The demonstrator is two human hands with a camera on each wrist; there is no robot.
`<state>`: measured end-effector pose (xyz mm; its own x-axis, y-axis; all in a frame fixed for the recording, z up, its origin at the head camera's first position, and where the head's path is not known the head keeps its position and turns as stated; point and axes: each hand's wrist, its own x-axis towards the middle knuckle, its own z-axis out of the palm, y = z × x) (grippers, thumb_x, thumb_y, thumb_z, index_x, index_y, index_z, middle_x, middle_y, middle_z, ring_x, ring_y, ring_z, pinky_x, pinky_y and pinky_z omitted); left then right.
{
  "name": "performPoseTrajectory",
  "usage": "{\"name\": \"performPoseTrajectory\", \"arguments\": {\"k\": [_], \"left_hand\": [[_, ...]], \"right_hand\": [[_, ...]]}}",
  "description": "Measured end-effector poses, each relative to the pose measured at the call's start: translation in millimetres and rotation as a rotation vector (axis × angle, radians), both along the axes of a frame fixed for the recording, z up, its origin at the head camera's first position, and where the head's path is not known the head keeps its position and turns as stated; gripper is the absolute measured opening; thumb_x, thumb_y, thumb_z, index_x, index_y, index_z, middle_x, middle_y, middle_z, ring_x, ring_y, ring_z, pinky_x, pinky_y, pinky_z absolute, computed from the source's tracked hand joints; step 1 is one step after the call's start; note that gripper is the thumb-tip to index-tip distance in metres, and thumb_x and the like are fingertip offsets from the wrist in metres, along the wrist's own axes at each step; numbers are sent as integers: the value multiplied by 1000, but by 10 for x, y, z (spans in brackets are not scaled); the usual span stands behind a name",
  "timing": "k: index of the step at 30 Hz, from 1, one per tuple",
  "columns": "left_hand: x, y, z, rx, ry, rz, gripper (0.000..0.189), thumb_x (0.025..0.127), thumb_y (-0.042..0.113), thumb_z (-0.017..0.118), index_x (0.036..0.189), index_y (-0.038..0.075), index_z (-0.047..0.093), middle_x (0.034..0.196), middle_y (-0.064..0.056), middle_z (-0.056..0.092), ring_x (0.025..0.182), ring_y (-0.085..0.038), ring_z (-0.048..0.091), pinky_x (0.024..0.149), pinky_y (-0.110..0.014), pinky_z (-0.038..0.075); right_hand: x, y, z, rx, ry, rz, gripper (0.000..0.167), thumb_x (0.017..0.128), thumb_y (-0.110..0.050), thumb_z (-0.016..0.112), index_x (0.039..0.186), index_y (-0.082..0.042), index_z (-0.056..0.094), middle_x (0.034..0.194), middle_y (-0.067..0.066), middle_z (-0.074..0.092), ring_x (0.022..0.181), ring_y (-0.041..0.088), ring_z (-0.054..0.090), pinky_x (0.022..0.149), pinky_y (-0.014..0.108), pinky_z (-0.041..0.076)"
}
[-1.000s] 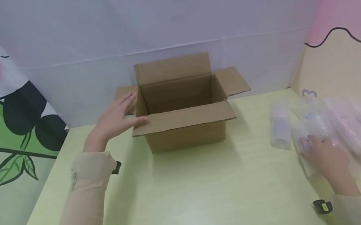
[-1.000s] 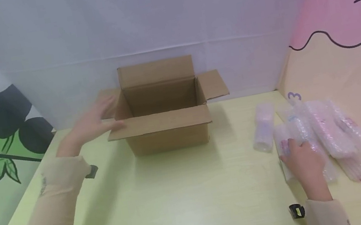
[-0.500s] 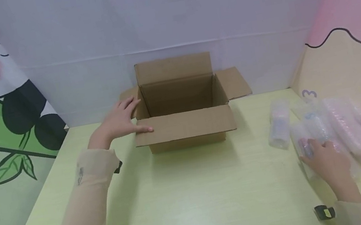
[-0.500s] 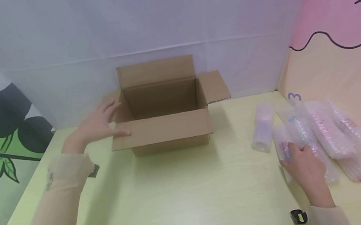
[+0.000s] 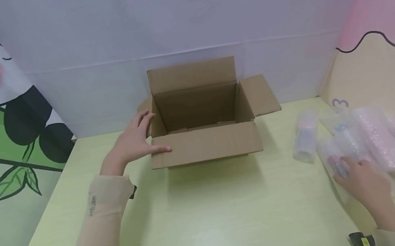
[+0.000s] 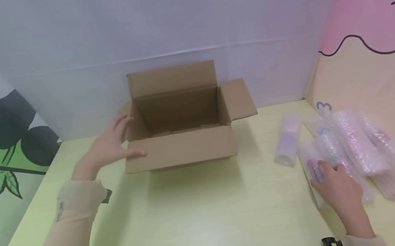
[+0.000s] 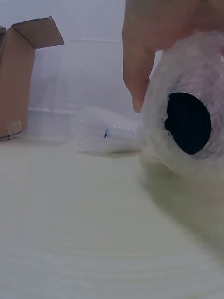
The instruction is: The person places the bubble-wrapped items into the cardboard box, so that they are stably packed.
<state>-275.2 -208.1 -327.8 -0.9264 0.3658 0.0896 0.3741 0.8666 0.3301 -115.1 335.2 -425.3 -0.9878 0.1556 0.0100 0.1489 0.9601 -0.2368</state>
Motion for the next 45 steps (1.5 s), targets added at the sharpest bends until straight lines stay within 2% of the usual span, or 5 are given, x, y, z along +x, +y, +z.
{"name": "performPoseTrajectory", "arguments": {"k": [12,18,29,37,45], "left_hand": [[195,92,-40,-18,22,31,124,63,79,68,155,13,18,162,-10,14,143,-37,29,98,-56,43],[328,155,-48,-19,41,25,123,64,79,67,155,11,19,162,-12,15,143,-37,29,95,-56,45],[571,309,-96,-22,86,0,122,63,80,67,154,11,22,162,-10,18,143,-34,29,84,-51,51],[778,408,-115,-24,112,-27,123,62,82,66,153,11,23,161,-9,19,144,-33,29,79,-50,52],[1005,501,-142,-20,160,-39,122,61,81,67,152,11,26,160,-9,22,141,-33,34,73,-49,53]], "right_hand": [[188,-48,225,-30,12,38,64,93,-43,56,136,3,45,119,45,46,99,59,51,62,63,47],[251,-94,393,11,151,48,62,92,-41,59,133,4,48,114,44,50,96,56,52,68,62,43],[287,-264,1086,-6,223,66,66,91,-39,62,145,-9,40,127,34,42,66,33,57,43,35,35],[198,-527,1600,53,432,232,60,86,-29,69,141,-17,48,122,21,52,61,25,56,43,31,32],[-8,-823,1937,111,541,583,66,76,-20,78,138,-21,53,120,9,58,54,4,42,43,23,32]]}}
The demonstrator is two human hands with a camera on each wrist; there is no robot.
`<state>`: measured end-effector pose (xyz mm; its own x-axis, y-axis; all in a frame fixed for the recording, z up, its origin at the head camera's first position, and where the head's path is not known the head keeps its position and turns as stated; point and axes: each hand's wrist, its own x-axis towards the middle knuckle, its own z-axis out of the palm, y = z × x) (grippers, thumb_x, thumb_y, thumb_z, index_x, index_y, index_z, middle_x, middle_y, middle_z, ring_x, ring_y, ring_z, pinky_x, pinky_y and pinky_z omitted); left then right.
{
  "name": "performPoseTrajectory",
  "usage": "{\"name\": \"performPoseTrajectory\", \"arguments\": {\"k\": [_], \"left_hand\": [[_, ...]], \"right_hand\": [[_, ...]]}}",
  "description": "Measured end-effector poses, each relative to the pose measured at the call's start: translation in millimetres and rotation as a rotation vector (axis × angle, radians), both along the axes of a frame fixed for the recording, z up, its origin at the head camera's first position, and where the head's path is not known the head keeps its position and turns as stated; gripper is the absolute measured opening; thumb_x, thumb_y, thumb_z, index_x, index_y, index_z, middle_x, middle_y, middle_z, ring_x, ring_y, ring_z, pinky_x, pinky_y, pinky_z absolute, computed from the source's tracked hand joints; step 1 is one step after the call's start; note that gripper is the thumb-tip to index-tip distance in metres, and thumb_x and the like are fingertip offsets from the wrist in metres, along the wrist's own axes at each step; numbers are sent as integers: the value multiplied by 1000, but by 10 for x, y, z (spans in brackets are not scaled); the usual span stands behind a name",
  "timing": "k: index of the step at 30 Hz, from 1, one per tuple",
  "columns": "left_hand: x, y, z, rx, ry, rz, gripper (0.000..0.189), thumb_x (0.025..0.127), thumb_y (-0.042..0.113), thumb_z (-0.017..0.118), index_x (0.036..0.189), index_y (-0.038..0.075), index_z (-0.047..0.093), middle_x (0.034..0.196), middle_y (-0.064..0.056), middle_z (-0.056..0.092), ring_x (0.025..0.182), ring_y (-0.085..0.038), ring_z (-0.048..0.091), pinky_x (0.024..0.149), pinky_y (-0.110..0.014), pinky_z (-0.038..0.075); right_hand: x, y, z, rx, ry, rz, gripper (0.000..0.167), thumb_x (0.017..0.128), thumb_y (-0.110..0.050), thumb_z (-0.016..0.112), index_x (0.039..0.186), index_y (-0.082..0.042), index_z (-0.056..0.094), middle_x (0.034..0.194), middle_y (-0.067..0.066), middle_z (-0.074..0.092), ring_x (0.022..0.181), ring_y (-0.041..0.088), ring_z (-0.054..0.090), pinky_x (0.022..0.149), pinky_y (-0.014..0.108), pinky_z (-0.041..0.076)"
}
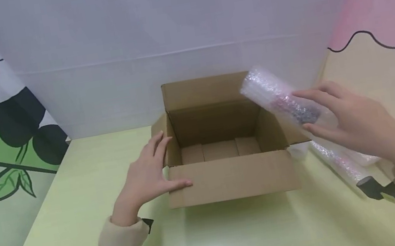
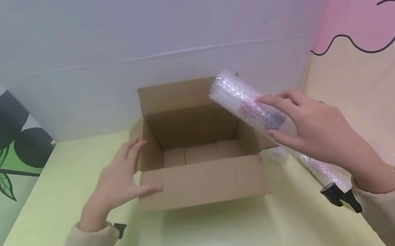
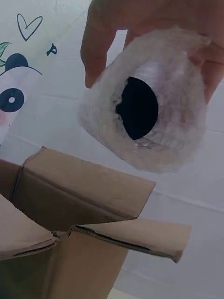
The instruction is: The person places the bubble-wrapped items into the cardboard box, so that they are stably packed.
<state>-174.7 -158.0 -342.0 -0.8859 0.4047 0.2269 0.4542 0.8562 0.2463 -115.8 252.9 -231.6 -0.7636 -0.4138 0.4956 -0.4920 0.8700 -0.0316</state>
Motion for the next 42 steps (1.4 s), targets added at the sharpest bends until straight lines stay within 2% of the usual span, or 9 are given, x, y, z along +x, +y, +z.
{"name": "performPoseTrajectory", "arguments": {"k": [4,10,17,21,25,31,36,39,42], "left_hand": [[111,41,-23,7,49,-3,120,60,80,68,150,11,30,158,-12,27,136,-34,40,64,-44,53],[273,84,-42,2,100,-2,120,59,82,67,149,12,31,156,-13,30,129,-34,47,54,-34,48],[427,103,-38,-11,138,-1,122,57,85,64,148,11,32,154,-15,32,128,-34,48,51,-32,46],[466,118,-39,-11,150,2,122,57,86,63,148,11,32,154,-15,32,130,-34,46,52,-35,49],[494,133,-40,-11,153,3,123,57,87,62,149,11,32,154,-15,32,130,-34,47,53,-35,49],[551,153,-33,-14,154,9,123,57,89,60,148,10,34,154,-15,33,126,-34,49,50,-29,45],[613,175,-26,-23,173,12,123,56,91,58,147,11,35,153,-15,35,123,-34,51,48,-28,43],[649,185,-31,-28,190,13,123,56,91,58,147,11,35,152,-15,35,124,-34,51,48,-31,44],[675,192,-40,-27,203,13,124,55,91,59,147,12,35,152,-15,36,125,-34,50,49,-32,46]], "right_hand": [[-119,-130,106,87,-32,113,66,76,-20,77,137,-23,52,122,5,58,54,-2,40,44,21,33],[-310,-361,211,211,-86,243,60,78,-21,77,134,-24,56,118,3,61,68,8,54,52,23,40],[-480,-725,337,371,-203,326,47,85,-19,73,129,-29,61,110,-2,61,75,11,59,49,24,39],[-578,-968,344,498,-243,318,43,88,-20,69,129,-31,61,105,0,60,79,17,61,47,27,39],[-694,-1193,237,596,-233,327,35,92,-26,64,126,-30,63,99,2,58,74,21,59,48,31,38],[-861,-1469,-20,706,-248,349,29,96,-30,59,124,-30,65,102,5,60,69,22,58,50,37,44],[-952,-1629,-232,862,-260,331,36,93,-20,62,127,-30,63,106,5,62,50,12,34,46,30,36],[-984,-1705,-358,958,-279,312,43,92,-16,62,132,-30,60,114,6,62,50,10,22,46,26,28],[-1007,-1758,-489,1008,-296,300,44,93,-16,61,135,-30,57,118,5,62,51,10,19,48,26,24]]}}
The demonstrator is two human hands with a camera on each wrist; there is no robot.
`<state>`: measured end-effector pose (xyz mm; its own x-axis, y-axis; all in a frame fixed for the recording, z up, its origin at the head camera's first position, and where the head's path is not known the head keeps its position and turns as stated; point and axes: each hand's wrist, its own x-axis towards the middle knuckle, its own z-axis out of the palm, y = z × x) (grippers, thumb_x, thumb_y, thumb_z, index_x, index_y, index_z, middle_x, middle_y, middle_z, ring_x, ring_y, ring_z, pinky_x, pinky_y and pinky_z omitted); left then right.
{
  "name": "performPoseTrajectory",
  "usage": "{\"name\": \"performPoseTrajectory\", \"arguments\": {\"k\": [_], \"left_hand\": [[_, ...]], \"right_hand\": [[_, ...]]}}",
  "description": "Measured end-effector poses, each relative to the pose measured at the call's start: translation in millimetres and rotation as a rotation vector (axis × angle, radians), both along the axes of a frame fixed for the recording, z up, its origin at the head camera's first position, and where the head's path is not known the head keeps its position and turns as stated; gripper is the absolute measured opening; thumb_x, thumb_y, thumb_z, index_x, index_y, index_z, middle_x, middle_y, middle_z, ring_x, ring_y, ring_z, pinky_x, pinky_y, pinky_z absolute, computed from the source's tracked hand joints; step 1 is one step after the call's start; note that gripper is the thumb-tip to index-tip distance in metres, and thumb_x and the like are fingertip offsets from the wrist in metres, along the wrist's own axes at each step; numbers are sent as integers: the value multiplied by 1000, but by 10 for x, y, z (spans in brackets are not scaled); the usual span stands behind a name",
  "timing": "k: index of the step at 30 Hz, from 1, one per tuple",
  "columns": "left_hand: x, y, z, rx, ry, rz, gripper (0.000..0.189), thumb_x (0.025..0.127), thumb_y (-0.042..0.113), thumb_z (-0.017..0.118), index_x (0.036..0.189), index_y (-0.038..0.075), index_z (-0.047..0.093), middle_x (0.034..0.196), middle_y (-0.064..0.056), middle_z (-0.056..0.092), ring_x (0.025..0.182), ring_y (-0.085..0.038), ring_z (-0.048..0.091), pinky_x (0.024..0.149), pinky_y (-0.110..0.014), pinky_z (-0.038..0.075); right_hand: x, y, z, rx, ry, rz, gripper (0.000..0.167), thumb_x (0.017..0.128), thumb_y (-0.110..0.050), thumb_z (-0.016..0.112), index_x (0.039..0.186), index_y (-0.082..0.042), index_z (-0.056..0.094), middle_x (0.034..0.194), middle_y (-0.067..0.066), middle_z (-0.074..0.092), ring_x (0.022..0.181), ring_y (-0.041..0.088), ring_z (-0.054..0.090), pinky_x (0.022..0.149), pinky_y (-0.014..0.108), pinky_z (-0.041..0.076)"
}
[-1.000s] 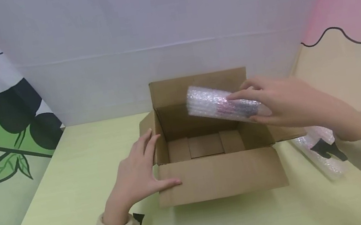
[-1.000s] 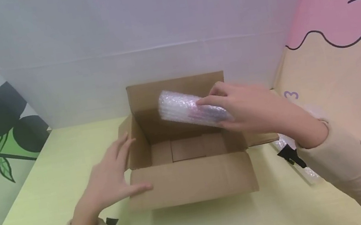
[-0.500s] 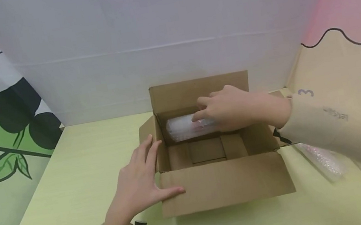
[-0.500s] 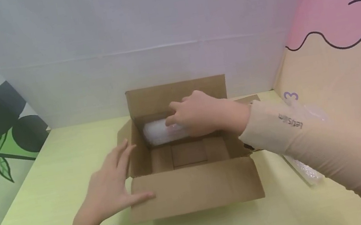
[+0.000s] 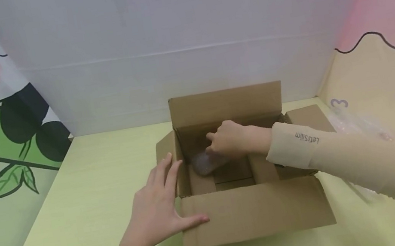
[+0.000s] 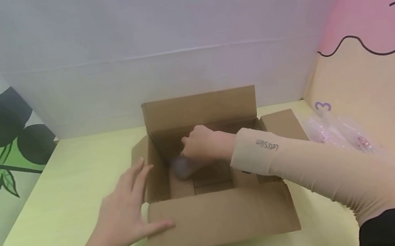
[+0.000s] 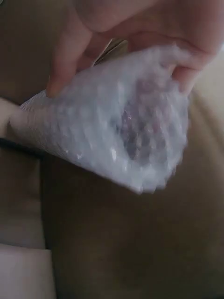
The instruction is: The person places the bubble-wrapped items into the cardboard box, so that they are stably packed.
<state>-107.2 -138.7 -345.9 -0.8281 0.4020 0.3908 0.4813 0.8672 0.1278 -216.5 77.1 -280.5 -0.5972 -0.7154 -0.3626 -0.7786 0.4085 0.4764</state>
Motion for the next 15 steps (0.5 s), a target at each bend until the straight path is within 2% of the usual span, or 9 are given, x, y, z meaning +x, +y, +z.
{"name": "performPoseTrajectory", "arguments": {"k": [5,11,15], "left_hand": [[-18,14,-29,0,30,-9,123,55,91,58,147,12,36,151,-15,37,124,-34,51,50,-31,46],[-51,10,-48,-6,54,-13,124,56,92,57,146,10,37,150,-16,39,125,-34,51,49,-30,46],[-64,11,-58,-4,56,-9,124,56,93,56,147,11,36,151,-15,38,127,-34,49,50,-31,47]], "right_hand": [[-44,4,-212,9,-5,-26,44,96,-16,57,137,-31,55,128,7,61,51,10,22,47,25,27],[-151,54,-411,-42,-123,-96,48,93,-13,61,137,-29,50,129,9,59,55,13,42,52,29,45],[-215,87,-527,-79,-177,-97,54,91,-12,65,139,-28,46,137,11,56,55,11,45,51,27,43]]}}
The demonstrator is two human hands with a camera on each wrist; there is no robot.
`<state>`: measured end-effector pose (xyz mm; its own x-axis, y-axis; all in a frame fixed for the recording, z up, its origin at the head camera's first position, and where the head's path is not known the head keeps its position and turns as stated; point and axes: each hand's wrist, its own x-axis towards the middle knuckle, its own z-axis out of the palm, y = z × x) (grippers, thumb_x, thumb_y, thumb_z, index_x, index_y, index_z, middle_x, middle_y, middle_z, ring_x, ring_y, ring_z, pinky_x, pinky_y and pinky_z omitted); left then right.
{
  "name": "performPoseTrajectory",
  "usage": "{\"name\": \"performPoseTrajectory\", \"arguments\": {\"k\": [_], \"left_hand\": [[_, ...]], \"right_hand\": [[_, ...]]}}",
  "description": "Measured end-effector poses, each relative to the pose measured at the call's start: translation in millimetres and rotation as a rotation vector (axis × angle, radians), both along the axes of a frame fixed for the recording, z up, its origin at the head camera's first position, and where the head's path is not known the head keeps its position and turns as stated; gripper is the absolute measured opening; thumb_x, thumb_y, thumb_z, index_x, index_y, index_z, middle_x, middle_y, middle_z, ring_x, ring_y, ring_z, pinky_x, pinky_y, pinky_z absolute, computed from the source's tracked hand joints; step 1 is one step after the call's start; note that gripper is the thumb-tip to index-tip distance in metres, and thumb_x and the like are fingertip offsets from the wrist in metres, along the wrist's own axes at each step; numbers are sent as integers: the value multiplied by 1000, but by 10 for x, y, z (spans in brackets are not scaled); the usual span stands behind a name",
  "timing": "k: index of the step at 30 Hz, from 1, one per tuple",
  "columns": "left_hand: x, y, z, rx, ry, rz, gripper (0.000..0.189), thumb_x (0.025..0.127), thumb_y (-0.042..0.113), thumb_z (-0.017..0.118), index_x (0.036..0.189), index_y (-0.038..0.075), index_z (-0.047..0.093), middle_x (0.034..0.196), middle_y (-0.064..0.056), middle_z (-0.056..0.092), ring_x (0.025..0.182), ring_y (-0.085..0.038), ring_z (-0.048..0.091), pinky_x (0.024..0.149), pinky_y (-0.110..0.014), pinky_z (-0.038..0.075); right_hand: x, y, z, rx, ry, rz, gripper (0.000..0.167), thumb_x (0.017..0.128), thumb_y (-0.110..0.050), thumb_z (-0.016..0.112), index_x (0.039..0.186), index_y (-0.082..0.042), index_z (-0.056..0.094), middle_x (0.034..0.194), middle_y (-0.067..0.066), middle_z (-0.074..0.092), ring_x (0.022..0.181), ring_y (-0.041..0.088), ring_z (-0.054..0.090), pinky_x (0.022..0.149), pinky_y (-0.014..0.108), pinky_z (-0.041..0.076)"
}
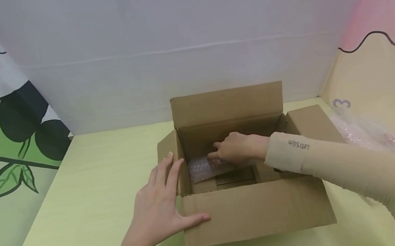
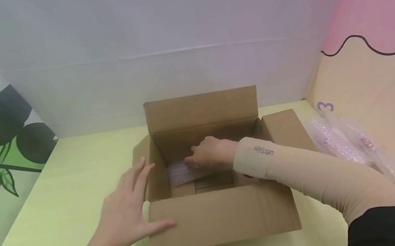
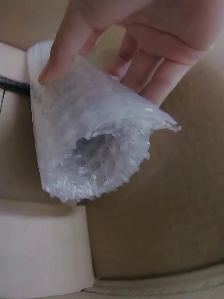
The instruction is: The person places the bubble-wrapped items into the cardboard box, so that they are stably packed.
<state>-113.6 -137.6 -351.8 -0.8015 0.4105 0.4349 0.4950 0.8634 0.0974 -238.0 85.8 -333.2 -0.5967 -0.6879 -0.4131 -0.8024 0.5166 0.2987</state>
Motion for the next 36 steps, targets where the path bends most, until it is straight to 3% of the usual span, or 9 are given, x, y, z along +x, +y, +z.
{"name": "performPoseTrajectory", "arguments": {"k": [4,8,11,14,23,28,32,36], "left_hand": [[-3,9,-6,5,9,-1,125,55,93,56,148,11,35,151,-15,38,128,-32,47,56,-34,51],[3,2,-24,13,26,-7,125,56,93,55,148,10,35,151,-15,37,132,-31,43,73,-43,55],[6,-2,-45,39,34,-21,125,57,92,55,147,9,36,152,-17,35,137,-34,39,88,-50,52],[8,0,-59,75,31,-43,123,58,91,56,147,8,36,153,-20,34,142,-35,33,95,-53,48],[1,5,-101,121,18,-68,121,60,89,57,147,7,35,154,-21,31,138,-36,40,88,-50,53],[-9,5,-128,146,18,-76,120,61,88,58,146,7,36,153,-20,33,134,-36,44,84,-50,54],[-17,9,-147,159,21,-76,119,61,88,58,146,7,37,152,-20,33,133,-36,45,83,-50,54],[-40,16,-165,169,37,-80,119,61,88,58,146,7,37,151,-20,35,131,-36,47,83,-49,54]], "right_hand": [[-48,49,-86,-25,-1,23,60,87,-18,72,139,-27,44,133,9,57,54,9,41,49,26,36],[-69,74,-115,-49,9,58,64,81,-27,78,136,-26,45,129,8,60,55,9,44,50,27,42],[-69,94,-130,-71,34,100,63,80,-27,79,133,-26,46,122,7,62,54,9,44,51,28,47],[-71,121,-148,-91,57,134,59,79,-25,80,129,-25,48,113,5,65,52,8,40,48,27,44],[-63,166,-188,-113,130,197,65,70,-35,86,122,-23,49,97,1,66,55,13,58,47,32,47],[-68,165,-203,-90,149,193,66,69,-39,85,121,-23,48,92,1,66,57,15,61,49,33,49],[-88,150,-165,-85,81,132,62,75,-32,82,127,-24,49,99,2,68,68,17,65,52,34,50],[-138,157,-11,-147,-118,-24,62,85,-21,73,141,-25,48,123,3,66,97,18,66,65,37,53]]}}
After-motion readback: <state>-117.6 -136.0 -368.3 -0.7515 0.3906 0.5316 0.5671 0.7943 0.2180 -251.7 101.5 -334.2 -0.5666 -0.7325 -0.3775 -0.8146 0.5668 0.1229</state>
